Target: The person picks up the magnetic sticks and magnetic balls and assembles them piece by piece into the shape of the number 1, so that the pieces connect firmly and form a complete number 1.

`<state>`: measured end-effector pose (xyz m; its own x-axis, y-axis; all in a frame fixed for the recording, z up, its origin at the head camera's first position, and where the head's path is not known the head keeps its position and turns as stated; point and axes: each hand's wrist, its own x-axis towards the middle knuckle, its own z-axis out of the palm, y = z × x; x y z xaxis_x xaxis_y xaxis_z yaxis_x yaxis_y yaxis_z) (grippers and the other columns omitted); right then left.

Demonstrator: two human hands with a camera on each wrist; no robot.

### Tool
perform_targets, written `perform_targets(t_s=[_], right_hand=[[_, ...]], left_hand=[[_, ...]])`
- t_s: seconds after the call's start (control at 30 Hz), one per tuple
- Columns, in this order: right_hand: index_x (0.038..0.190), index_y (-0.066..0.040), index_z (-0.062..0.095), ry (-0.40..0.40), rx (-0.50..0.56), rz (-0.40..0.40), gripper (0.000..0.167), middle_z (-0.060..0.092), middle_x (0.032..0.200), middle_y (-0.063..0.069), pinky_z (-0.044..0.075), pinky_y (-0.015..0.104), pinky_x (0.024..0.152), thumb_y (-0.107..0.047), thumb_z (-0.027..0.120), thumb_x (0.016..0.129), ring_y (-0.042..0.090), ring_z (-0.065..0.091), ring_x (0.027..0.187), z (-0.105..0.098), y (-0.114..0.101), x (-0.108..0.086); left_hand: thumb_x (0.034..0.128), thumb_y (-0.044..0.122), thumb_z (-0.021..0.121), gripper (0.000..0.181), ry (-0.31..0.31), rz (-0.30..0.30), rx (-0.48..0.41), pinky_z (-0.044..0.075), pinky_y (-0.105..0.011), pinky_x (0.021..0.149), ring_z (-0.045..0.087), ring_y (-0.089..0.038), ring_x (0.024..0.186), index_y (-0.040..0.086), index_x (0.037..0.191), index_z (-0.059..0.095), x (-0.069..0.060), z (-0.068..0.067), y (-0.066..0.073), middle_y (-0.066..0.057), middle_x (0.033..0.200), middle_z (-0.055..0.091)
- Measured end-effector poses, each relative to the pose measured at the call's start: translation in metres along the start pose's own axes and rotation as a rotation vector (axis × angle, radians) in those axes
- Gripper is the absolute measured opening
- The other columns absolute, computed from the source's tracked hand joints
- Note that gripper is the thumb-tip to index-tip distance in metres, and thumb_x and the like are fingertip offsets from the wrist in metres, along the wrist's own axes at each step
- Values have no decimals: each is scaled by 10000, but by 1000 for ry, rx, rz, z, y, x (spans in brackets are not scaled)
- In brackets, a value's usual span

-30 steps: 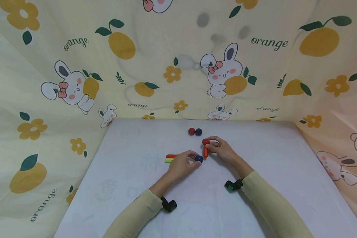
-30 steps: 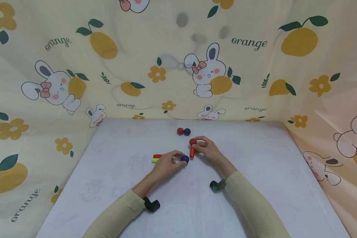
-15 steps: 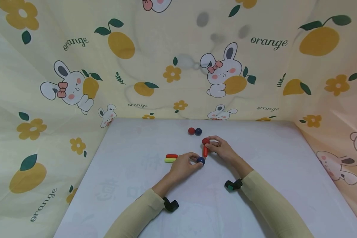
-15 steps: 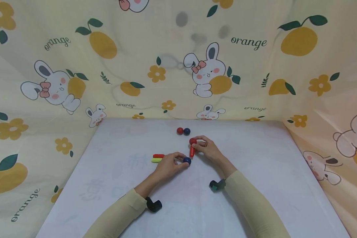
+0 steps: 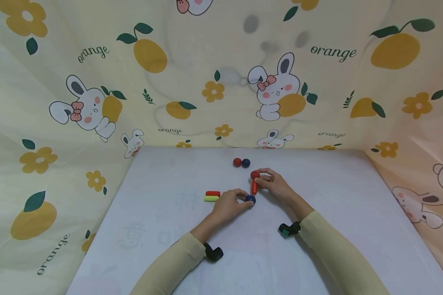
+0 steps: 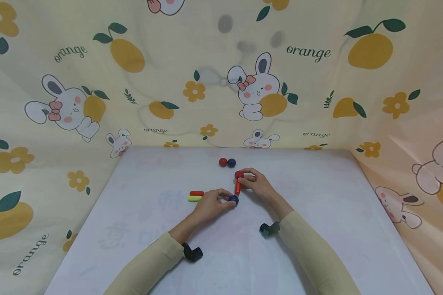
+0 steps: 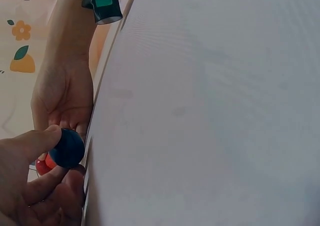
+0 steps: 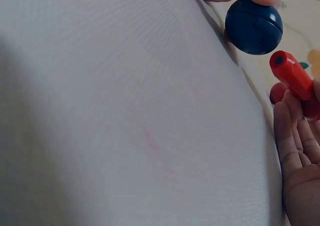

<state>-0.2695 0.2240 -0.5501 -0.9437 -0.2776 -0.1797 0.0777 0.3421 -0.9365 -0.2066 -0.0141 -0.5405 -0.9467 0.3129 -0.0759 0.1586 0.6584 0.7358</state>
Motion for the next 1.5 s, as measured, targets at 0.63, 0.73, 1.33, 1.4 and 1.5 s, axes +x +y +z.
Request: perform_targets(t_s=[0.63,0.73,1.33,1.4,1.5], right_hand=[[1517,-129,521,-2,10,-9,556,762,1290,134,392,507,1092,-424,674,1070,235,697,1118,0,1,-2],[1518,-124,522,-7,27,-14,555,757,1296,140,391,502,1100,-415,675,1071,231,699,1109,0,2,-2],[1514,-116,522,-8,12,-27,546,778,1226,107,456,397,977,-406,670,1076,233,693,1050,2,1,0],[1506,-111,527,-4,18,-28,531,778,1219,110,482,368,937,-389,672,1078,241,692,1014,2,2,1],[1501,-97,527,-1,22,-31,520,776,1206,126,520,331,878,-369,670,1082,249,689,968,1,4,2]], left_hand=[[952,475,814,415,3,-19,-17,518,-361,850,641,-151,1052,181,1244,782,4,6,1,89,1041,783],[949,477,818,421,5,-18,-19,515,-375,868,643,-160,1075,178,1243,783,5,7,1,85,1047,783],[955,464,816,392,15,-30,-63,499,-346,842,625,-137,1035,187,1231,777,6,8,2,84,1054,764],[957,467,813,393,16,-28,-64,496,-339,834,626,-137,1034,187,1230,778,6,8,2,84,1047,763],[961,478,805,397,16,-25,-62,504,-351,844,635,-148,1053,186,1229,780,6,8,2,87,1039,763]])
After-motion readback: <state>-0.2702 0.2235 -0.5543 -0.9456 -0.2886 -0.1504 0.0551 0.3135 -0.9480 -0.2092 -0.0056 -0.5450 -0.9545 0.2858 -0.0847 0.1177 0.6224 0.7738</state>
